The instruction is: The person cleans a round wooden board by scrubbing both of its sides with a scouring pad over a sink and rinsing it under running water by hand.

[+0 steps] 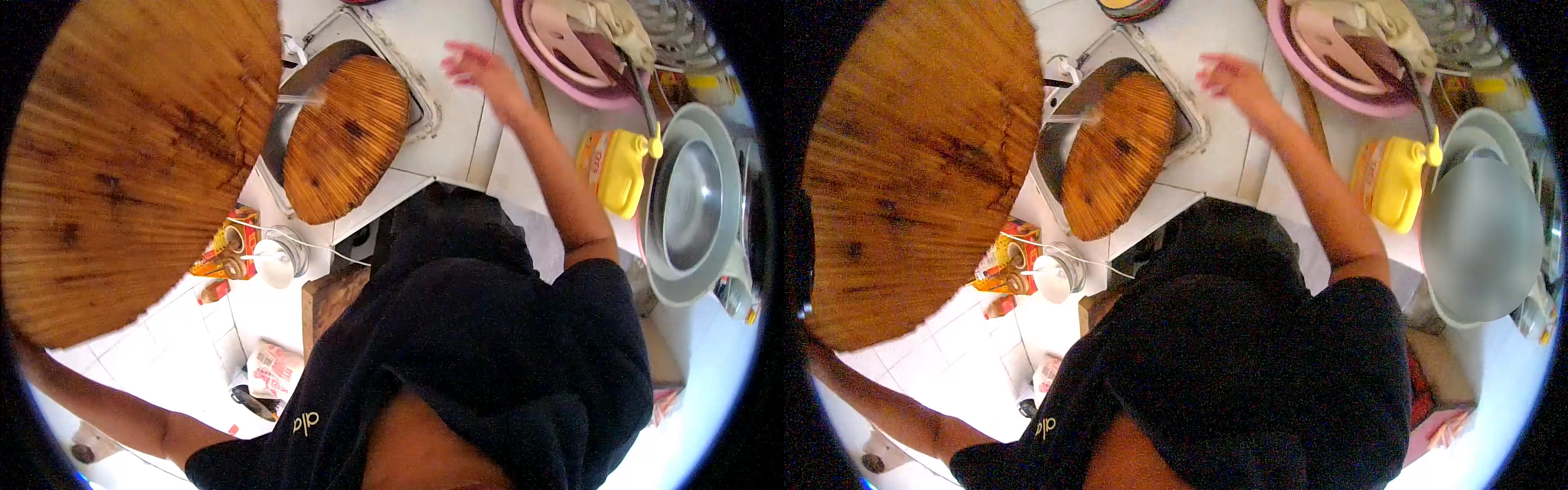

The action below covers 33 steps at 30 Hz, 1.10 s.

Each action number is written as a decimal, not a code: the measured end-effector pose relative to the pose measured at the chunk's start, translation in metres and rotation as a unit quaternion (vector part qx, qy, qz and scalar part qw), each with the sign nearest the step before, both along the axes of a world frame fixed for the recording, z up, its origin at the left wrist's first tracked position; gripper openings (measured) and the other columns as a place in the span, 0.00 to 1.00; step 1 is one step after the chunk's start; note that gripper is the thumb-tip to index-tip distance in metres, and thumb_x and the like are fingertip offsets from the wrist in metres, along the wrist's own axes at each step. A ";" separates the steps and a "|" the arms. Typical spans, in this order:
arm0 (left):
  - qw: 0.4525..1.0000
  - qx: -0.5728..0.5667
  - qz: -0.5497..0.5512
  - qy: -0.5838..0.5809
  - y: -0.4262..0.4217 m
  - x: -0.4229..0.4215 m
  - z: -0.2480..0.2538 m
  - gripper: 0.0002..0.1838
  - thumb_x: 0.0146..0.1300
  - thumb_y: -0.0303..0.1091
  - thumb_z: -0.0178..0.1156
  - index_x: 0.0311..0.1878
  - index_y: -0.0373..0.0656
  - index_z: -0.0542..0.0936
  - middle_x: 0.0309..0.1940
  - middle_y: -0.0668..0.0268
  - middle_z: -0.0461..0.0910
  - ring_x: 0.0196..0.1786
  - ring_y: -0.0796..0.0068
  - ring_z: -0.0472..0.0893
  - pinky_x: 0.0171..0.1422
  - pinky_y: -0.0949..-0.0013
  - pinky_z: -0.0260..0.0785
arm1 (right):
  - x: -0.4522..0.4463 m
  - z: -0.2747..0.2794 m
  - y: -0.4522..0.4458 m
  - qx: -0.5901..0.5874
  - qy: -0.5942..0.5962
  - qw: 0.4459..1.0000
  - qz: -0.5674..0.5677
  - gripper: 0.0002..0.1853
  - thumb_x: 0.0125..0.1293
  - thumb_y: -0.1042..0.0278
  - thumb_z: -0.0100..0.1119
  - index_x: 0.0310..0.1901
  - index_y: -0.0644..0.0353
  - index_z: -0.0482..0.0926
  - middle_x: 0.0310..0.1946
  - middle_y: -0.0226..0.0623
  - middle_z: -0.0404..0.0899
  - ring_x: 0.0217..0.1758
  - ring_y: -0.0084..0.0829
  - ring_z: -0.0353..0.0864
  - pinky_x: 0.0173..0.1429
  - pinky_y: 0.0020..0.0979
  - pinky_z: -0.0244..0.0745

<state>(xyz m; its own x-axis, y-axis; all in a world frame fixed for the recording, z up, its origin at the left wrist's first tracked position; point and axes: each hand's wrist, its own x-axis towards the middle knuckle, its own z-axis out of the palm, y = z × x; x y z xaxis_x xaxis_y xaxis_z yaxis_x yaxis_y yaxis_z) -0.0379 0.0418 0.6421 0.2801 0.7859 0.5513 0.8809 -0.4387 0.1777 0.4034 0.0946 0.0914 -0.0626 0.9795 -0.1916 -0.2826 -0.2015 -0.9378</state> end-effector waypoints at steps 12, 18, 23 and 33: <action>0.914 -0.104 -0.365 0.145 0.186 0.184 -0.116 0.25 0.67 0.46 0.58 0.59 0.36 0.73 0.56 0.55 0.74 0.59 0.63 0.72 0.60 0.60 0.67 | 0.103 0.097 -0.010 0.269 0.034 0.959 -0.082 0.43 0.62 0.72 0.64 0.74 0.59 0.49 0.71 0.42 0.58 0.73 0.40 0.57 0.70 0.35 0.59; 0.887 -0.220 -0.387 0.124 0.246 0.248 -0.172 0.27 0.64 0.47 0.63 0.58 0.36 0.73 0.53 0.55 0.76 0.52 0.58 0.77 0.57 0.56 0.72 | 0.094 0.071 -0.055 0.091 -0.037 0.958 -0.270 0.19 0.66 0.65 0.62 0.57 0.60 0.76 0.46 0.26 0.79 0.46 0.20 0.78 0.50 0.26 0.78; 0.936 -0.165 -0.293 0.101 0.261 0.304 -0.220 0.13 0.60 0.23 0.55 0.49 0.39 0.73 0.40 0.66 0.76 0.46 0.74 0.72 0.54 0.68 0.66 | 0.096 0.055 -0.073 0.144 -0.203 0.898 -0.364 0.13 0.63 0.71 0.62 0.48 0.68 0.79 0.37 0.28 0.82 0.39 0.20 0.75 0.47 0.24 0.72; 0.954 -0.102 -0.283 0.002 0.225 0.322 -0.289 0.24 0.63 0.30 0.58 0.64 0.43 0.70 0.58 0.50 0.75 0.58 0.57 0.75 0.65 0.62 0.64 | 0.124 0.039 -0.034 0.158 -0.109 0.874 -0.446 0.14 0.63 0.69 0.65 0.48 0.66 0.79 0.43 0.32 0.82 0.44 0.21 0.75 0.52 0.25 0.71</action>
